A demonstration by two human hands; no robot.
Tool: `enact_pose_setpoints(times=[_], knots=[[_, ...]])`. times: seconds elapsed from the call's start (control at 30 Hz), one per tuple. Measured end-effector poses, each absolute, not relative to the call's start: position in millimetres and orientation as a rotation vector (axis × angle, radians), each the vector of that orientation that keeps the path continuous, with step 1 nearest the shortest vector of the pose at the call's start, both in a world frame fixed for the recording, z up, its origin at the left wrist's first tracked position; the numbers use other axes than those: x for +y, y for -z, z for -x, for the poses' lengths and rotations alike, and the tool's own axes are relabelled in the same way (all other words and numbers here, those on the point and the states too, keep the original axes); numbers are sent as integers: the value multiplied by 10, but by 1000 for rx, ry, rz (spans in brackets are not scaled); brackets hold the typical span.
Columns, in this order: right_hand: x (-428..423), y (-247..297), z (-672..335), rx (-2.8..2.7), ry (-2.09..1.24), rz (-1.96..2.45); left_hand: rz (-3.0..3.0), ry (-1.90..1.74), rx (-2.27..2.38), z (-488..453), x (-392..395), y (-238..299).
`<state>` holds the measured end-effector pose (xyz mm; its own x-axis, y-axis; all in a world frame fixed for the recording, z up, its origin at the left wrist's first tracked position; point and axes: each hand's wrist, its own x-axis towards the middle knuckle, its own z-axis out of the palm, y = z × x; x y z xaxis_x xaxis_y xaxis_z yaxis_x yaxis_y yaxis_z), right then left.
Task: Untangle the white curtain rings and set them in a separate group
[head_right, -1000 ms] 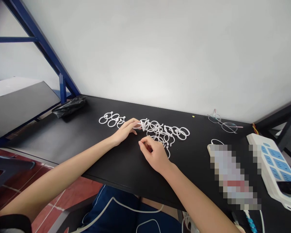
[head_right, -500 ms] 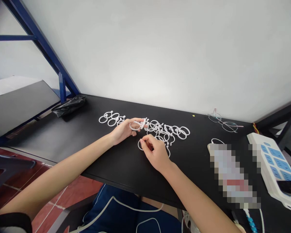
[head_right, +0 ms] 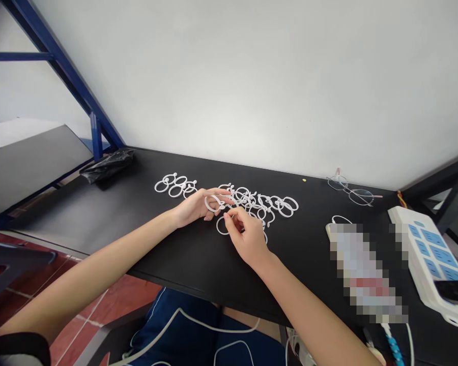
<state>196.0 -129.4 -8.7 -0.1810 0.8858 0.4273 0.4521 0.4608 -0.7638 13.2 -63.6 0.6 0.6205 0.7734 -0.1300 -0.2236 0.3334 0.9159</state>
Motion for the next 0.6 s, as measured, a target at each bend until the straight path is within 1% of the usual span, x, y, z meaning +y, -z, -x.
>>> enact_pose_setpoints(times=[0.13, 0.3, 0.43, 0.6], knots=[[-1283, 94, -1968, -1743, -583, 1176, -1015, -699, 652, -148, -641, 1], [-1266, 105, -1983, -1666, -549, 1238, -986, -783, 720, -146, -625, 30], [-1270, 102, -1980, -1657, -553, 1235, -955, -860, 744, -143, -603, 46], [-1272, 112, -1976, -1653, -546, 1207, -977, -851, 708, -150, -622, 31]])
